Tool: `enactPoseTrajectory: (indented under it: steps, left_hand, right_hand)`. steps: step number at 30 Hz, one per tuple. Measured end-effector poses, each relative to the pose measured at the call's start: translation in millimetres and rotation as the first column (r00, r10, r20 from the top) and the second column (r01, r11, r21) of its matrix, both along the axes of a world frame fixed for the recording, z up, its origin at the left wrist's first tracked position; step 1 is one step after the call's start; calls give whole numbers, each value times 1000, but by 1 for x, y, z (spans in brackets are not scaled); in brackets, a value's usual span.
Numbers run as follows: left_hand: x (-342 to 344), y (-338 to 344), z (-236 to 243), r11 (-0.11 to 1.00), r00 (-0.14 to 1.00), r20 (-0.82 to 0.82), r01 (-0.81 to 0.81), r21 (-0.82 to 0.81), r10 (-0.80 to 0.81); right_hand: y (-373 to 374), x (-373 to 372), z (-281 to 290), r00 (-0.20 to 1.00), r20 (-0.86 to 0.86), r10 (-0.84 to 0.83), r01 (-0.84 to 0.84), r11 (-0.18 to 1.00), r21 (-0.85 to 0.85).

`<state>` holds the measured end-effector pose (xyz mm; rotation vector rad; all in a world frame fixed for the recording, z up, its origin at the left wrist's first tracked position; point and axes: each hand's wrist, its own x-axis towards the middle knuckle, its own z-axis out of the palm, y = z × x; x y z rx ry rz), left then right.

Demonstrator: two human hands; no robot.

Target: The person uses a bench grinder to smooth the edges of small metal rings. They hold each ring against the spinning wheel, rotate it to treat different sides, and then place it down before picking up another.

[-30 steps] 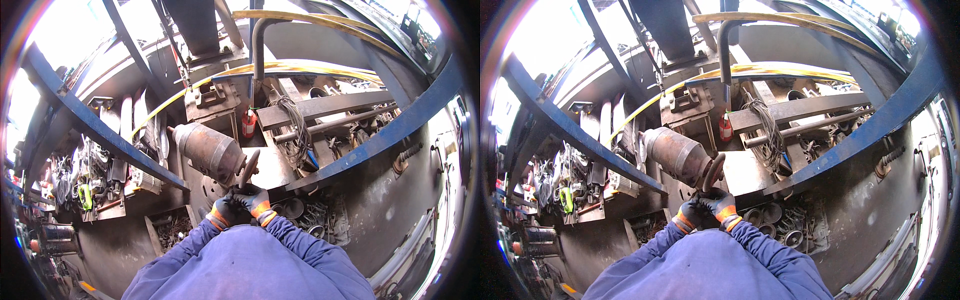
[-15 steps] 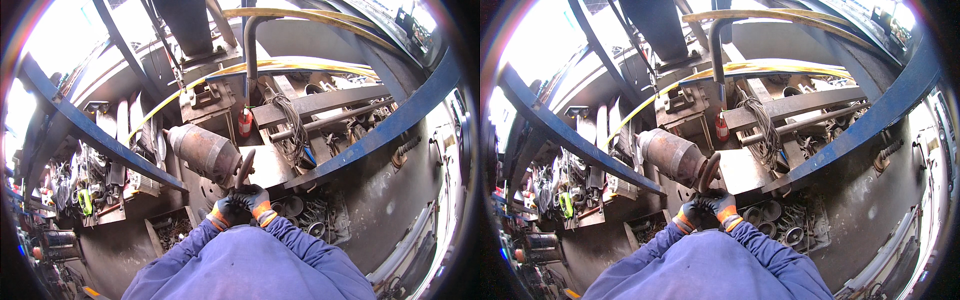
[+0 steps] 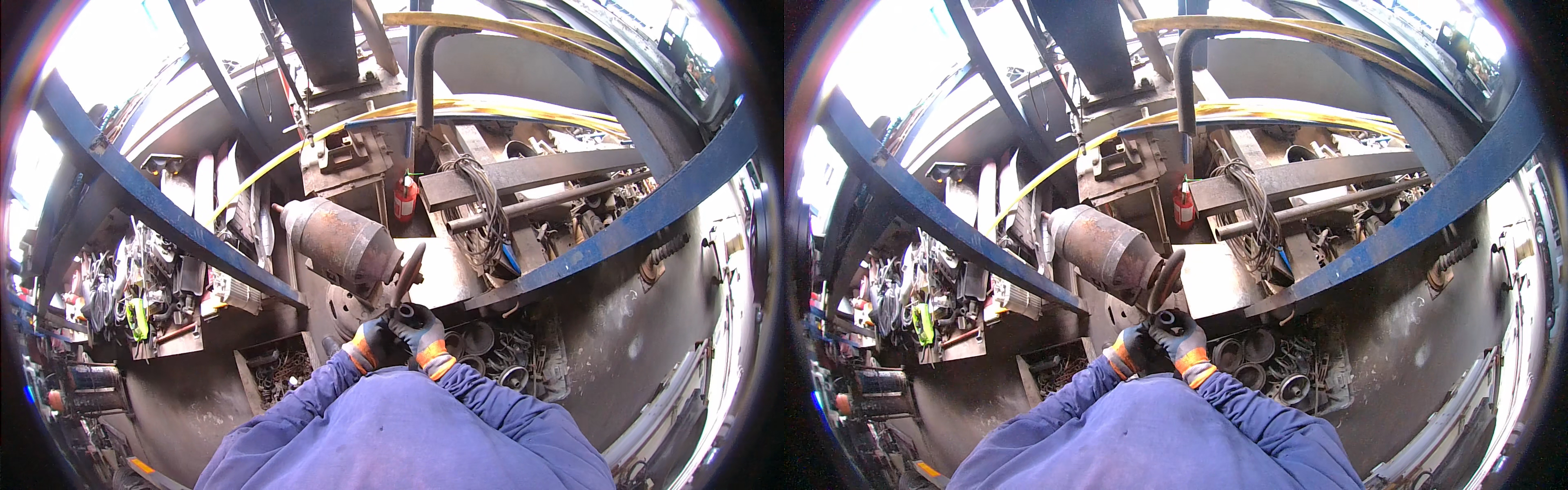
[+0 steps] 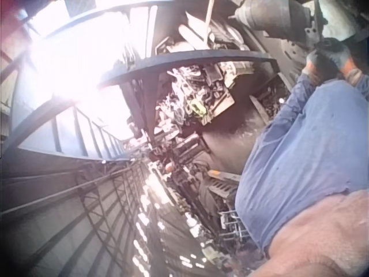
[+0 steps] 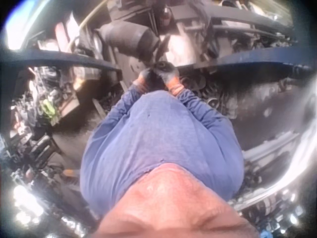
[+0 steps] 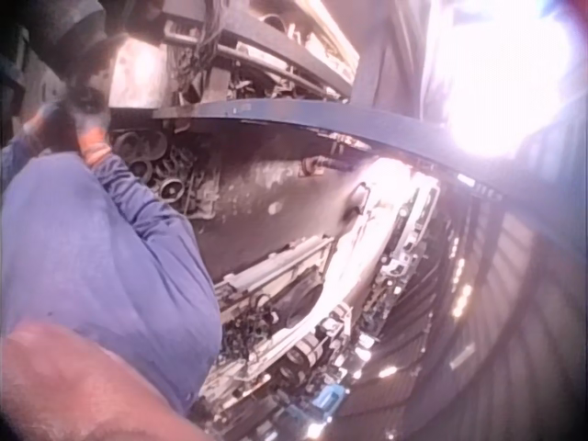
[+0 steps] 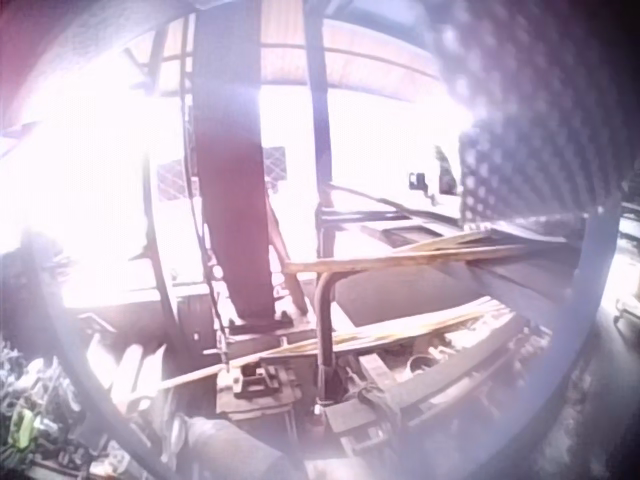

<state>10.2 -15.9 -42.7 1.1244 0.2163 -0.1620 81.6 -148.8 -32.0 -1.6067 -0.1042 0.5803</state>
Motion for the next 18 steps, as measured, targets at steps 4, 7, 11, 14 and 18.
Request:
enactPoseTrajectory:
  steps: [4, 7, 11, 14, 18]
  left_hand:
    - [11, -1, 1, 546, 952, -291, -195, -815, -94]
    - [25, -8, 46, 677, 854, -521, -378, -632, -10]
    - [28, -12, 61, 740, 880, -472, -347, -576, 45]
    - [20, 3, 7, 645, 951, -305, -197, -738, -58]
    - [17, -6, 21, 663, 950, -313, -249, -706, 23]
  right_hand:
    - [-2, -1, 10, 1000, 7, 5, -5, 1000, 14]
    - [-2, 2, 20, 992, 110, 62, -54, 996, -69]
    - [1, 5, 6, 988, 138, 62, -51, 996, -79]
    - [7, 7, -23, 988, 154, -6, 7, 1000, -10]
    - [7, 4, -34, 995, 45, -92, 90, 995, 36]
